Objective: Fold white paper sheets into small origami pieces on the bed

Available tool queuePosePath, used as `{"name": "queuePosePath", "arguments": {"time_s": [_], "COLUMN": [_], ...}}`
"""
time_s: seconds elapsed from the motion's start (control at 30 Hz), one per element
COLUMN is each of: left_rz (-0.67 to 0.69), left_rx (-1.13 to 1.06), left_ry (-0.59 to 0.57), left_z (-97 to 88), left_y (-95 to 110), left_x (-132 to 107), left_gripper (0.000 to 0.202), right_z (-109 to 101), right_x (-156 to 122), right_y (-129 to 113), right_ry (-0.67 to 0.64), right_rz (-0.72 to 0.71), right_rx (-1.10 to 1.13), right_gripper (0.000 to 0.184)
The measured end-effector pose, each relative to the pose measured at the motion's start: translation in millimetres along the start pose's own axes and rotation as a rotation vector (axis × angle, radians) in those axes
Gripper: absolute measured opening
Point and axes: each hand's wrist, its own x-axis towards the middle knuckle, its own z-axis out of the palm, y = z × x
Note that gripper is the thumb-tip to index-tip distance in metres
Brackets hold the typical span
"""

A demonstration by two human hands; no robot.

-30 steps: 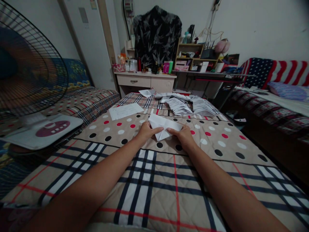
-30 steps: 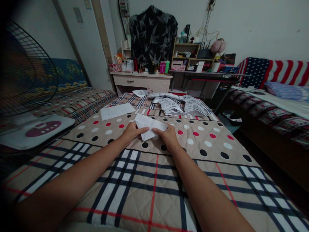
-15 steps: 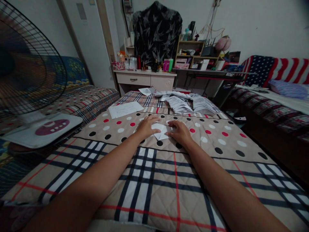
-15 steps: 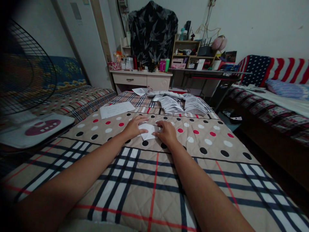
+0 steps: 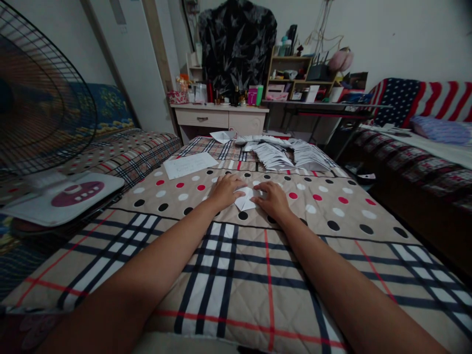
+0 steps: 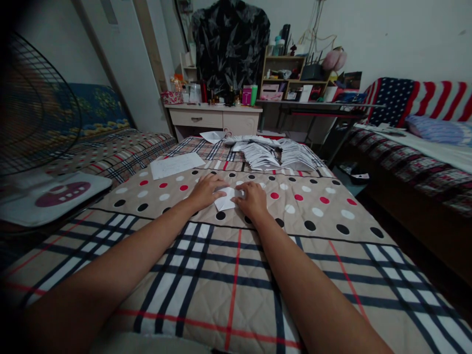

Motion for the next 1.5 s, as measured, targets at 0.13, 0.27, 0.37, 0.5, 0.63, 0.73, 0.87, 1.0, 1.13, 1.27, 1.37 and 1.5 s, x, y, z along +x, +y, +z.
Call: {"name": "queuePosePath", "arguments": {"time_s": [0.13, 0.27, 0.37, 0.5, 0.63, 0.73, 0.87, 1.0, 1.13, 1.27, 1.37, 1.5], "left_rz": [0.012, 0.027, 0.062, 0.110, 0.154, 0.196, 0.172, 0.074, 0.013, -0.022, -0.027, 0.060], "left_rx": [0.008, -0.012, 0.000, 0.064, 0.120, 0.104, 0.052, -0.019, -0.091, -0.210, -0.299, -0.305], "left_ry": [0.022, 0.070, 0.118, 0.177, 0.100, 0.042, 0.027, 0.038, 0.065, 0.066, 0.065, 0.056], "left_z": [-3.3, -6.4, -9.1, -13.0, -12.9, -9.4, -5.6, -5.5, -4.9, -0.9, 0.9, -1.9], "left_y": [4.1, 7.9, 11.1, 15.5, 15.7, 12.7, 9.3, 8.4, 6.4, -0.3, -5.6, -7.3], "left_x": [-0.8, -1.6, -2.8, -4.2, -4.3, -3.7, -2.8, -2.1, -2.6, -4.1, -4.9, -5.6], "left_gripper": [0.030, 0.023, 0.015, 0.010, 0.007, 0.009, 0.010, 0.011, 0.013, 0.017, 0.018, 0.010], "right_z": [1.0, 0.6, -1.6, -3.9, -4.6, -5.7, -6.5, -4.7, -4.4, -6.1, -5.9, -5.9], "right_x": [-0.5, -1.4, -2.4, -3.1, -3.1, -3.8, -4.8, -1.6, 5.8, 10.2, 9.7, 6.7], "right_y": [-0.2, -2.3, -5.9, -9.0, -9.7, -11.9, -14.7, -8.3, 3.7, 10.3, 11.2, 9.3], "right_ry": [0.024, 0.073, 0.101, 0.119, 0.114, 0.090, 0.023, -0.015, -0.059, -0.100, -0.101, -0.063], "right_rz": [-0.018, -0.061, -0.080, -0.106, -0.141, -0.182, -0.176, -0.093, 0.026, 0.019, -0.013, -0.099], "right_rx": [0.005, 0.006, -0.015, -0.040, -0.032, -0.049, -0.130, -0.106, 0.052, 0.173, 0.211, 0.187], "right_gripper": [0.033, 0.029, 0.024, 0.022, 0.031, 0.035, 0.024, 0.026, 0.029, 0.016, 0.015, 0.015]}}
